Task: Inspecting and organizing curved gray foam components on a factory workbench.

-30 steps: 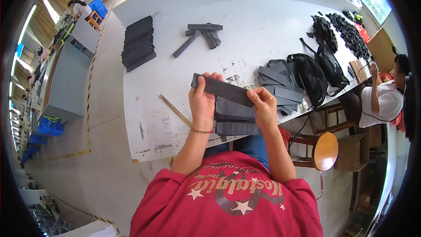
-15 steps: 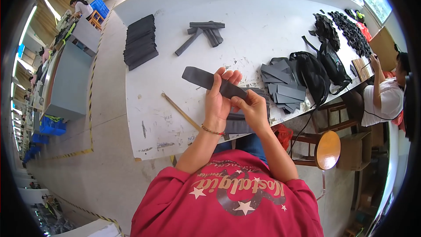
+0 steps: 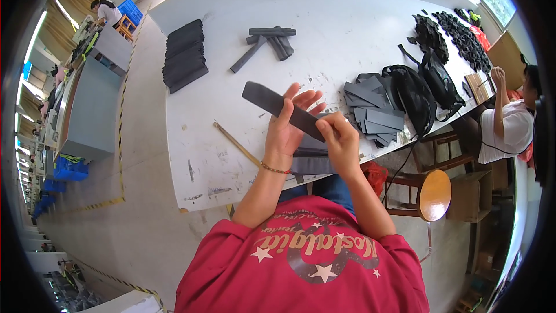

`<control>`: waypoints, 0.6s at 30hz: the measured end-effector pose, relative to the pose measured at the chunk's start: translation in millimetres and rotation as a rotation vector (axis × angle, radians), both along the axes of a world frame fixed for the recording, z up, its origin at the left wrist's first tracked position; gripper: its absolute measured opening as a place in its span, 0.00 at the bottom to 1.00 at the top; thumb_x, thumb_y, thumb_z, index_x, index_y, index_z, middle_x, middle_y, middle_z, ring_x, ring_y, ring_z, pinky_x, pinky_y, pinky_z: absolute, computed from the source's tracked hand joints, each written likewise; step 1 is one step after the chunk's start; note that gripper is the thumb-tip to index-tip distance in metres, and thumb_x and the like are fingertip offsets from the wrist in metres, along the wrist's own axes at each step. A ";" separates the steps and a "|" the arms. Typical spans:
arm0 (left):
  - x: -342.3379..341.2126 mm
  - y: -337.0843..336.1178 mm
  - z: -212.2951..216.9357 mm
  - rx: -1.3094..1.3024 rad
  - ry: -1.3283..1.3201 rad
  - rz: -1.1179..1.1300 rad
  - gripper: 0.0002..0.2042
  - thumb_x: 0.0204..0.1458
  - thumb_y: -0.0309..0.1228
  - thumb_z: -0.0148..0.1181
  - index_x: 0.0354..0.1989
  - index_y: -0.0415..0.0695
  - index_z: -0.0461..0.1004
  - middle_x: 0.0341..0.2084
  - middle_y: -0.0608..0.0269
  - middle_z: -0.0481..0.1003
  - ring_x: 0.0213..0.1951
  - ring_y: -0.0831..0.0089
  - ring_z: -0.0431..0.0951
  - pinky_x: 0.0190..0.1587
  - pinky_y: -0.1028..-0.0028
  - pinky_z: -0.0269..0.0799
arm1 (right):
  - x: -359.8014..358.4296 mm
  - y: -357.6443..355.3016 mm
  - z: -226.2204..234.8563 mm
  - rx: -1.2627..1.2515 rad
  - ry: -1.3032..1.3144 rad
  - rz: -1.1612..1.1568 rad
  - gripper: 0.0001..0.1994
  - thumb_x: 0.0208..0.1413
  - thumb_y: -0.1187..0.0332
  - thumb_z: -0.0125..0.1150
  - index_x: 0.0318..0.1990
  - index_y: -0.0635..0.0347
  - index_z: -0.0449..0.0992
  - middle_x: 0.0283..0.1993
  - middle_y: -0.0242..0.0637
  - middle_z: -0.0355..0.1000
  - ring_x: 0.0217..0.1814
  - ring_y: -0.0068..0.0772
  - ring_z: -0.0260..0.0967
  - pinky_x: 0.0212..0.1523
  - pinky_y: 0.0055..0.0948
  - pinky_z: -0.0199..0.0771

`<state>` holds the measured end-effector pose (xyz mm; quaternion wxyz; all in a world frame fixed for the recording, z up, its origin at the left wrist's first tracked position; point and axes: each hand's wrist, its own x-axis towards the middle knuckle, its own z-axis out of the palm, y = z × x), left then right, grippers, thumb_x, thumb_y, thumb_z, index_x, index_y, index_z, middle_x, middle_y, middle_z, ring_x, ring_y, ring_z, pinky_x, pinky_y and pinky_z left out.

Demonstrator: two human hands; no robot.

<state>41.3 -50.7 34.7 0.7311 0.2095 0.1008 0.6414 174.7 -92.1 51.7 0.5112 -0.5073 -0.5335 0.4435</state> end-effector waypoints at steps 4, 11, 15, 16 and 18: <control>-25.3 6.9 -33.2 -0.121 0.105 0.114 0.11 0.55 0.34 0.63 0.44 0.44 0.74 0.36 0.55 0.79 0.46 0.61 0.79 0.51 0.60 0.77 | 0.8 -2.4 4.7 0.518 -0.293 -0.131 0.03 0.51 0.77 0.65 0.32 0.63 0.76 0.30 0.37 0.70 0.30 0.34 0.68 0.31 0.28 0.68; -23.9 4.2 -40.5 -0.086 -0.063 0.092 0.07 0.56 0.31 0.61 0.40 0.43 0.75 0.34 0.58 0.78 0.43 0.62 0.80 0.49 0.62 0.78 | 6.5 -2.6 2.5 0.628 -0.372 -0.106 0.06 0.47 0.81 0.67 0.33 0.65 0.77 0.30 0.38 0.70 0.30 0.33 0.68 0.30 0.27 0.69; -7.8 -5.7 -1.5 -0.261 0.048 0.157 0.07 0.57 0.32 0.61 0.41 0.44 0.75 0.35 0.59 0.78 0.42 0.64 0.80 0.46 0.63 0.79 | 18.1 4.4 -0.7 0.855 -0.576 -0.143 0.10 0.42 0.79 0.70 0.35 0.64 0.78 0.31 0.35 0.70 0.32 0.36 0.68 0.30 0.30 0.69; -12.7 -8.4 -8.7 -0.322 0.129 0.114 0.08 0.57 0.31 0.60 0.41 0.43 0.74 0.35 0.59 0.78 0.41 0.64 0.80 0.45 0.64 0.79 | 20.8 7.0 -0.9 0.974 -0.680 -0.162 0.12 0.40 0.78 0.71 0.36 0.64 0.78 0.31 0.34 0.70 0.33 0.37 0.68 0.30 0.32 0.69; -15.3 -11.7 -14.0 -0.387 0.207 0.075 0.08 0.57 0.31 0.60 0.42 0.42 0.74 0.36 0.59 0.78 0.40 0.65 0.80 0.43 0.64 0.79 | 27.1 12.9 -6.6 1.006 -0.757 -0.092 0.16 0.39 0.77 0.71 0.39 0.62 0.78 0.36 0.34 0.70 0.35 0.37 0.69 0.33 0.33 0.69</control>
